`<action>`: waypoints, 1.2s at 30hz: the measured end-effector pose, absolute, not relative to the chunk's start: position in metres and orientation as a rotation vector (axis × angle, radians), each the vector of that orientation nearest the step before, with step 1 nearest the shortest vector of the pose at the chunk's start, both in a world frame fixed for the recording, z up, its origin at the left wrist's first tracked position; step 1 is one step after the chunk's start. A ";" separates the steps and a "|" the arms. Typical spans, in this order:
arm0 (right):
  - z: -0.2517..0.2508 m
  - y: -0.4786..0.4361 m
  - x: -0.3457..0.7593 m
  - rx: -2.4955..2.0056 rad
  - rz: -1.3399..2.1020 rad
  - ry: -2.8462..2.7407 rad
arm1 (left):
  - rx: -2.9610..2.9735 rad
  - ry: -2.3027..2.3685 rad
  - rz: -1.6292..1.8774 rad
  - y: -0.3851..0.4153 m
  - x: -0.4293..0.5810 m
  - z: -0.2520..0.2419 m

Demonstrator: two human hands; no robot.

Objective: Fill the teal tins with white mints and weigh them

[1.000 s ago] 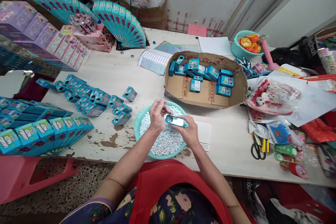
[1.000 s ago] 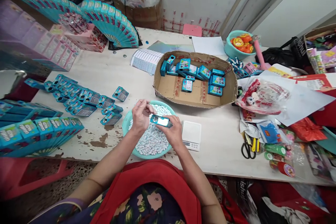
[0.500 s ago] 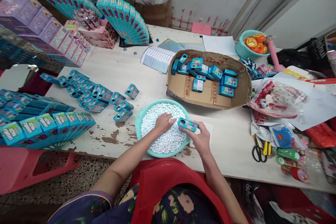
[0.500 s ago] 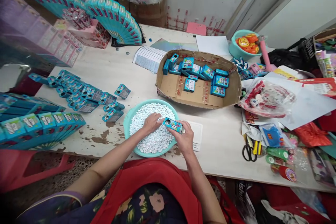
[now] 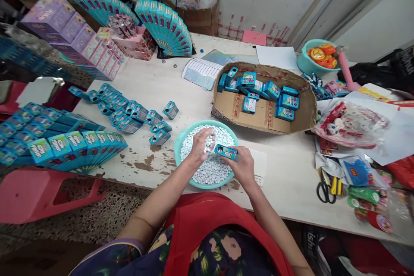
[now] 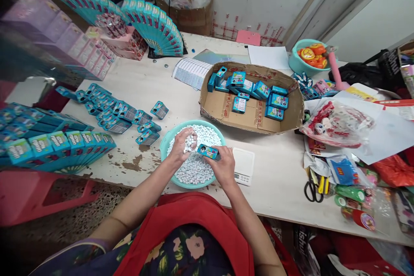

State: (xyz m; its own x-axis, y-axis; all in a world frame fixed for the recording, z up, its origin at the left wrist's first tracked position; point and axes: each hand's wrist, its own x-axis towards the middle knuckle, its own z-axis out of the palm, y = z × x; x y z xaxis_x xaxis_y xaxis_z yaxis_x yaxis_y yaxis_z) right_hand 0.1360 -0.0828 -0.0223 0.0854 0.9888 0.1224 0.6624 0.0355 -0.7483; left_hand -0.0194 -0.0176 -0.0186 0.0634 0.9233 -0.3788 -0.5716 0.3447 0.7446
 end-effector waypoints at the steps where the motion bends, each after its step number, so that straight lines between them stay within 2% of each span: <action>1: -0.022 -0.082 0.132 -1.689 0.610 -1.683 | 0.458 0.925 1.220 -0.018 -0.017 -0.011; 9: -0.018 -0.074 0.119 -1.709 0.597 -1.743 | 0.428 0.928 1.388 -0.017 -0.010 -0.007; 27: -0.017 -0.067 0.117 -1.693 0.631 -1.696 | 0.630 1.044 1.367 -0.011 0.000 -0.002; 36: -0.014 -0.063 0.117 -1.661 0.641 -1.648 | 0.553 1.090 1.451 -0.005 0.001 -0.001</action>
State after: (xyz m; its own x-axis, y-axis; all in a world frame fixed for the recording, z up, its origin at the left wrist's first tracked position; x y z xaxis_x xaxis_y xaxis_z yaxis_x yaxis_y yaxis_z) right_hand 0.1174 -0.0635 -0.0140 0.0675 0.9894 0.1283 0.6429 0.0552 -0.7639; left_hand 0.0009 -0.0054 -0.0013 -0.2081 0.9456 -0.2500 -0.5034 0.1156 0.8563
